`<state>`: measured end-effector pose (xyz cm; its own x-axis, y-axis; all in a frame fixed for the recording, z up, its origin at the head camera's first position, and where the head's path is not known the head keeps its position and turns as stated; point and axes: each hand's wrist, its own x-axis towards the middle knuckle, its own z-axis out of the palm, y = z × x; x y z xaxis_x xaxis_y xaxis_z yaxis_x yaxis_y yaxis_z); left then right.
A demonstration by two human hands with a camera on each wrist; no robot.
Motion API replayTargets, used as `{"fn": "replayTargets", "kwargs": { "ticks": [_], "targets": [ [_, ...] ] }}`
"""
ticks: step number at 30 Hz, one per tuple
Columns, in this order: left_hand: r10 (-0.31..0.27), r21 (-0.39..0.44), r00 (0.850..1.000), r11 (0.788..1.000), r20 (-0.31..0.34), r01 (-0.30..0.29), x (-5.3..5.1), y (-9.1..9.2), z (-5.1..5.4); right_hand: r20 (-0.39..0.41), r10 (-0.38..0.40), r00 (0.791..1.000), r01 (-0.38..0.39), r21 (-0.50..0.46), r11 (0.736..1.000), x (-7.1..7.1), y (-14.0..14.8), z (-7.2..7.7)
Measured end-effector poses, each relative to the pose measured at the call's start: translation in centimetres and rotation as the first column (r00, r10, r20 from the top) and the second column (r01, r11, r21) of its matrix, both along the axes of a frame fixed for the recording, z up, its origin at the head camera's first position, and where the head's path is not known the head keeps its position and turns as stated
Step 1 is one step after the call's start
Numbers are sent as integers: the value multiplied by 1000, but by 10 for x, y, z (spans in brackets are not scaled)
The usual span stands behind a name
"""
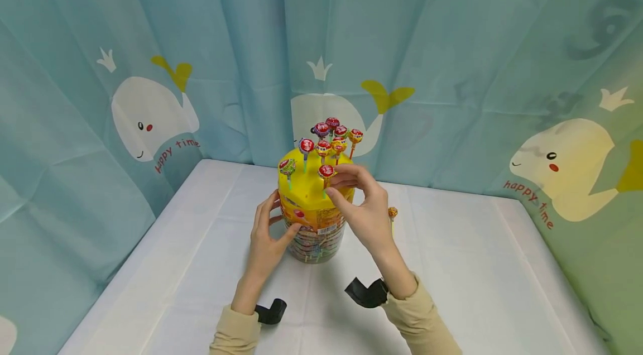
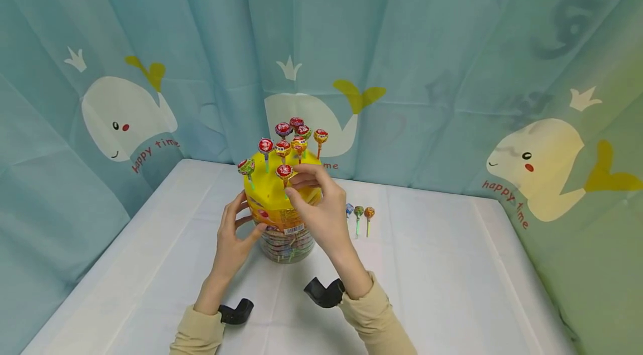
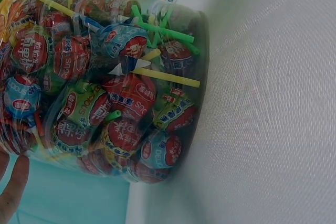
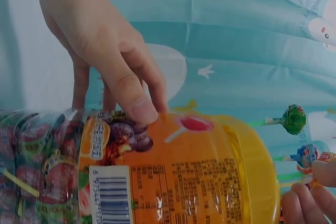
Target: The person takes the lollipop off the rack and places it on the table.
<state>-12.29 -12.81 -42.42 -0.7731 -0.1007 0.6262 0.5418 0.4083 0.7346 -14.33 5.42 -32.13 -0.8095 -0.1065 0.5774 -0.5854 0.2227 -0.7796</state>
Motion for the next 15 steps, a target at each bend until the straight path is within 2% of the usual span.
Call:
{"fn": "replayTargets", "kwargs": {
  "ticks": [15],
  "targets": [
    [2,0,1000,1000,7,-2,0,0,2,-34,-25,999,25,-22,999,-2,-8,-4]
  ]
}}
